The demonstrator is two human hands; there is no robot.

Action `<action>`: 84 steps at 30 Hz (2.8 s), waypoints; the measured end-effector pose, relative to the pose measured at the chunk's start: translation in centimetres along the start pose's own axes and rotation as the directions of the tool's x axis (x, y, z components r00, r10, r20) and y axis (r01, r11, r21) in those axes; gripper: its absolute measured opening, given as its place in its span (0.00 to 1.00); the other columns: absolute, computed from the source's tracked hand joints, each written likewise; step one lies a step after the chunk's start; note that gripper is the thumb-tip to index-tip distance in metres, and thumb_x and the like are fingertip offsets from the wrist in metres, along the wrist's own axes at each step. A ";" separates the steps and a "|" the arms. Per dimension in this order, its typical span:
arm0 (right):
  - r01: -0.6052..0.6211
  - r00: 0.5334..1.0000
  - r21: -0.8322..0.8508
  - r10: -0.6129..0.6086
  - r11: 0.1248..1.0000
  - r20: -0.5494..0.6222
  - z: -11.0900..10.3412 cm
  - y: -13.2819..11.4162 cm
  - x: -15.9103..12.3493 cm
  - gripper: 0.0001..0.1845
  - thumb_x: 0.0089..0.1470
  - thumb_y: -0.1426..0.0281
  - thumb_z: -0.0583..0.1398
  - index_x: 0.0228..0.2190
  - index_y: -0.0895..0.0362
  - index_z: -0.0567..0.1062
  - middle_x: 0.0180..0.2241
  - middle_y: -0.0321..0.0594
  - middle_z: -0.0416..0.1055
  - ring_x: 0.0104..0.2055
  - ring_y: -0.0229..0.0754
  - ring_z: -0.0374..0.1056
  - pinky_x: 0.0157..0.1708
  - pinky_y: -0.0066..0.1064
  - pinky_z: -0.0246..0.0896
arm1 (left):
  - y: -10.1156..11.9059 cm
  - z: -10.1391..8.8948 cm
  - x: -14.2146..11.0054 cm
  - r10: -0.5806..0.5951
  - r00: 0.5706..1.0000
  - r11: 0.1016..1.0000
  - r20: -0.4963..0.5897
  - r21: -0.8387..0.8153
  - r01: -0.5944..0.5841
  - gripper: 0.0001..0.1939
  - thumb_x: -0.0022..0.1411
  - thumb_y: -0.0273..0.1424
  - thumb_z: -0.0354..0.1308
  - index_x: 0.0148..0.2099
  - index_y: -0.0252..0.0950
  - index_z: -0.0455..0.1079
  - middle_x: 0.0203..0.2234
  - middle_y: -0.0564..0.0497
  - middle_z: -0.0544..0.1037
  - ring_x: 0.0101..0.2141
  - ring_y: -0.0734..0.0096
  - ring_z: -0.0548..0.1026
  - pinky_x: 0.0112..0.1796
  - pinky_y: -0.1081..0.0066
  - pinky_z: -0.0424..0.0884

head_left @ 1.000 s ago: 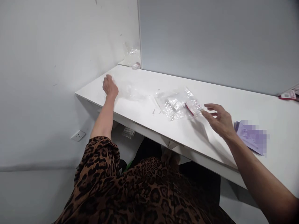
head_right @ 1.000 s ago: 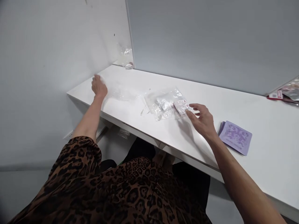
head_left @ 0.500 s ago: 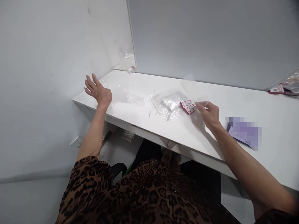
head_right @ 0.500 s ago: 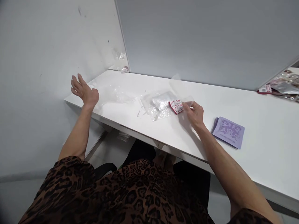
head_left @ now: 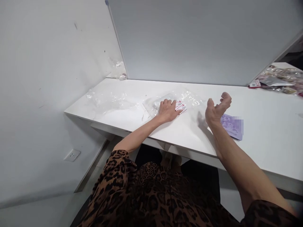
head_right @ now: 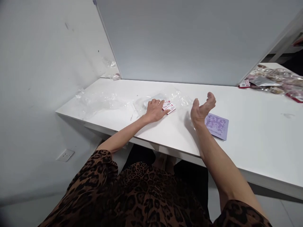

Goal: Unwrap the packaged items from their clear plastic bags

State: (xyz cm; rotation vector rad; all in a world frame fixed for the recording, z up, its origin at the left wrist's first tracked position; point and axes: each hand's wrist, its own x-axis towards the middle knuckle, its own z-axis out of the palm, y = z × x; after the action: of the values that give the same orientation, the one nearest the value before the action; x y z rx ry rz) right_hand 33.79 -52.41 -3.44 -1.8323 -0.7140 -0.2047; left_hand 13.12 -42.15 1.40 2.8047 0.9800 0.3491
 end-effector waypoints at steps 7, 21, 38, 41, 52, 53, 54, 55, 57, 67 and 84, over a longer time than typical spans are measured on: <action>0.274 0.959 -0.023 -0.271 0.961 0.084 1.1 -0.9 -0.6 0.32 0.59 0.62 0.54 0.63 0.56 0.62 0.62 0.57 0.65 0.66 0.62 0.61 0.62 0.61 0.58 | 1.7 1.4 3.1 0.005 1.000 0.997 0.029 0.073 -0.007 0.31 0.73 0.44 0.53 0.70 0.32 0.63 0.59 0.33 0.77 0.63 0.42 0.66 0.61 0.49 0.57; 0.197 0.980 0.043 -0.198 0.980 0.018 -0.2 -1.5 1.0 0.28 0.65 0.61 0.52 0.65 0.50 0.63 0.61 0.53 0.65 0.59 0.58 0.65 0.52 0.54 0.68 | 6.2 2.7 2.8 -0.100 0.981 0.811 0.168 -0.557 0.178 0.25 0.70 0.39 0.60 0.66 0.39 0.67 0.57 0.43 0.80 0.53 0.59 0.79 0.54 0.62 0.74; 0.181 0.982 0.087 -0.184 0.980 0.037 -1.0 -2.8 0.5 0.30 0.63 0.64 0.53 0.65 0.49 0.64 0.60 0.54 0.65 0.61 0.61 0.65 0.55 0.59 0.67 | 2.0 1.1 2.9 -0.004 0.991 0.990 0.137 0.139 -0.015 0.30 0.71 0.51 0.55 0.60 0.32 0.74 0.62 0.34 0.71 0.62 0.43 0.64 0.62 0.50 0.60; 0.191 0.980 0.084 -0.195 0.978 0.045 -1.0 -2.6 0.4 0.30 0.64 0.63 0.52 0.65 0.49 0.63 0.60 0.54 0.66 0.61 0.63 0.64 0.55 0.61 0.66 | 1.2 2.2 2.6 0.083 0.993 0.976 0.079 0.193 -0.097 0.17 0.75 0.31 0.48 0.52 0.35 0.77 0.55 0.38 0.76 0.58 0.50 0.68 0.58 0.54 0.62; 0.135 0.944 -0.254 -0.046 0.958 0.328 0.6 0.0 1.3 0.30 0.59 0.59 0.58 0.59 0.60 0.67 0.58 0.64 0.68 0.64 0.72 0.58 0.59 0.69 0.53 | -0.2 -1.2 -0.6 -0.120 0.992 0.975 0.033 0.191 0.111 0.43 0.72 0.56 0.48 0.78 0.35 0.52 0.73 0.33 0.58 0.69 0.40 0.60 0.65 0.50 0.56; 0.116 0.927 -0.309 0.009 0.944 0.374 0.9 0.2 1.5 0.30 0.57 0.60 0.59 0.58 0.61 0.68 0.57 0.66 0.69 0.64 0.73 0.58 0.59 0.70 0.52 | -0.9 -1.7 -1.0 -0.183 0.983 0.963 0.033 0.209 0.172 0.45 0.72 0.57 0.48 0.79 0.35 0.49 0.74 0.32 0.56 0.70 0.38 0.58 0.65 0.49 0.55; 0.102 0.910 -0.350 0.055 0.931 0.411 1.1 0.3 1.6 0.28 0.56 0.62 0.60 0.56 0.62 0.69 0.55 0.66 0.70 0.64 0.73 0.58 0.59 0.69 0.51 | -1.7 -2.1 -1.4 -0.245 0.969 0.948 0.036 0.218 0.232 0.46 0.71 0.57 0.48 0.79 0.35 0.47 0.74 0.31 0.55 0.70 0.37 0.58 0.66 0.48 0.55; 0.096 0.897 -0.371 0.082 0.924 0.435 1.3 0.4 1.8 0.25 0.55 0.64 0.61 0.52 0.61 0.70 0.52 0.65 0.72 0.64 0.72 0.59 0.60 0.69 0.51 | -2.5 -2.4 -1.9 -0.297 0.954 0.935 0.045 0.219 0.281 0.47 0.71 0.58 0.47 0.80 0.36 0.46 0.74 0.30 0.55 0.70 0.37 0.58 0.65 0.48 0.55; 0.101 0.891 -0.349 0.071 0.932 0.448 1.7 0.3 2.1 0.15 0.54 0.68 0.59 0.45 0.58 0.73 0.44 0.58 0.76 0.62 0.68 0.61 0.61 0.66 0.52 | -3.8 -2.7 -2.7 -0.353 0.933 0.921 0.065 0.201 0.334 0.47 0.70 0.59 0.46 0.80 0.36 0.45 0.74 0.31 0.57 0.70 0.37 0.59 0.65 0.48 0.55; 0.012 0.741 0.476 -0.328 0.880 0.587 -1.8 -5.1 -1.2 0.14 0.56 0.54 0.66 0.37 0.50 0.81 0.53 0.44 0.78 0.58 0.56 0.71 0.56 0.51 0.68 | -2.9 -1.1 -4.0 -0.143 0.989 0.988 -0.043 -0.069 0.140 0.63 0.60 0.64 0.60 0.81 0.45 0.29 0.79 0.34 0.37 0.77 0.37 0.43 0.70 0.40 0.46; -0.337 0.364 0.410 -0.285 0.847 0.887 -2.4 -4.5 -2.1 0.20 0.52 0.49 0.73 0.44 0.45 0.86 0.51 0.44 0.80 0.60 0.54 0.71 0.63 0.44 0.64 | -14.7 -10.2 -1.9 -0.037 0.679 0.962 -0.733 -0.210 -0.173 0.14 0.76 0.43 0.51 0.51 0.43 0.74 0.50 0.44 0.76 0.63 0.56 0.70 0.64 0.52 0.69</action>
State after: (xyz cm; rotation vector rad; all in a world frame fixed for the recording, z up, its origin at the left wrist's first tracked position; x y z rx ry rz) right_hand 30.03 -54.44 0.08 -1.2353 -1.3600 1.1292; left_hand 0.28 -31.29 7.73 2.4375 0.8365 1.5897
